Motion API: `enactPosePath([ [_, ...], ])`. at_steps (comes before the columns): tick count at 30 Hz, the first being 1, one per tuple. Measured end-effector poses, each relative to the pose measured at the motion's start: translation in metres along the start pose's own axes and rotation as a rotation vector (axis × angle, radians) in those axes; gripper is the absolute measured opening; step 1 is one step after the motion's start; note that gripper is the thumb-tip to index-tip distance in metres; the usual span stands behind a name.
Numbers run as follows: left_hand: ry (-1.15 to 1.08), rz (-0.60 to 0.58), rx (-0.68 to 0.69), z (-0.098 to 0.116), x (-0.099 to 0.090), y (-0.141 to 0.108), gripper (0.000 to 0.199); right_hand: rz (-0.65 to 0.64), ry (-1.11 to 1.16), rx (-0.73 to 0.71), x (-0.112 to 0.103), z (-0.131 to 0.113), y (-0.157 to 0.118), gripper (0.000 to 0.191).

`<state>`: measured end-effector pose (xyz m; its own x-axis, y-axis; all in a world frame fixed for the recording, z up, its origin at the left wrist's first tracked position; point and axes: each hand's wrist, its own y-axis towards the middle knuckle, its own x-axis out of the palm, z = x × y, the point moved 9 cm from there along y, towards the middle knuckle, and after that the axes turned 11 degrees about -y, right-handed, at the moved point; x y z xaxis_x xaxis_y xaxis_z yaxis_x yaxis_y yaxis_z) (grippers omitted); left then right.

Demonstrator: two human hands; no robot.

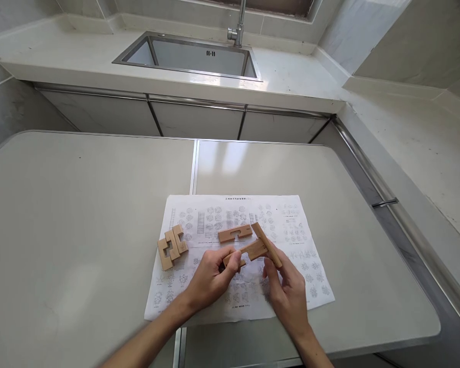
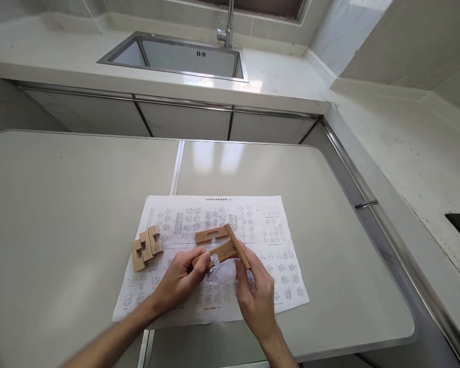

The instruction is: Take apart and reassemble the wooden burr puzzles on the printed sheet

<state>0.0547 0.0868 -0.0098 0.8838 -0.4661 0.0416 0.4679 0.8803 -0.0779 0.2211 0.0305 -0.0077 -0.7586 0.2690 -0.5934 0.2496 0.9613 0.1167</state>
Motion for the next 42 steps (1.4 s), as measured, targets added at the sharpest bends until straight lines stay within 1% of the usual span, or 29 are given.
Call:
enactPosePath([
  [7, 0.060, 0.022, 0.036, -0.001, 0.000, -0.001, 0.041, 0.013, 0.030, 0.044, 0.002, 0.008, -0.003, 0.039],
  [16, 0.054, 0.049, 0.045, -0.001, 0.000, -0.003, 0.042, 0.058, -0.004, -0.031, 0.000, 0.001, -0.002, 0.041],
  [22, 0.058, 0.061, 0.050, 0.001, -0.001, -0.002, 0.042, 0.049, -0.016, -0.090, 0.001, 0.000, -0.002, 0.040],
  [24, 0.051, 0.054, 0.045, 0.002, -0.001, -0.002, 0.041, 0.039, -0.013, -0.077, 0.001, 0.001, -0.002, 0.040],
  [27, 0.031, 0.028, 0.021, 0.000, 0.000, -0.002, 0.041, 0.011, 0.012, -0.021, 0.002, 0.004, -0.002, 0.040],
  [32, -0.016, -0.001, -0.016, -0.004, 0.000, -0.002, 0.043, -0.063, 0.087, 0.071, 0.008, 0.009, -0.003, 0.044],
  [36, -0.025, -0.007, -0.038, -0.005, 0.001, -0.001, 0.043, -0.100, 0.144, 0.094, 0.011, 0.010, -0.003, 0.048],
  [42, -0.032, -0.011, -0.059, -0.006, 0.000, -0.001, 0.043, -0.137, 0.208, 0.104, 0.012, 0.009, -0.003, 0.048],
])
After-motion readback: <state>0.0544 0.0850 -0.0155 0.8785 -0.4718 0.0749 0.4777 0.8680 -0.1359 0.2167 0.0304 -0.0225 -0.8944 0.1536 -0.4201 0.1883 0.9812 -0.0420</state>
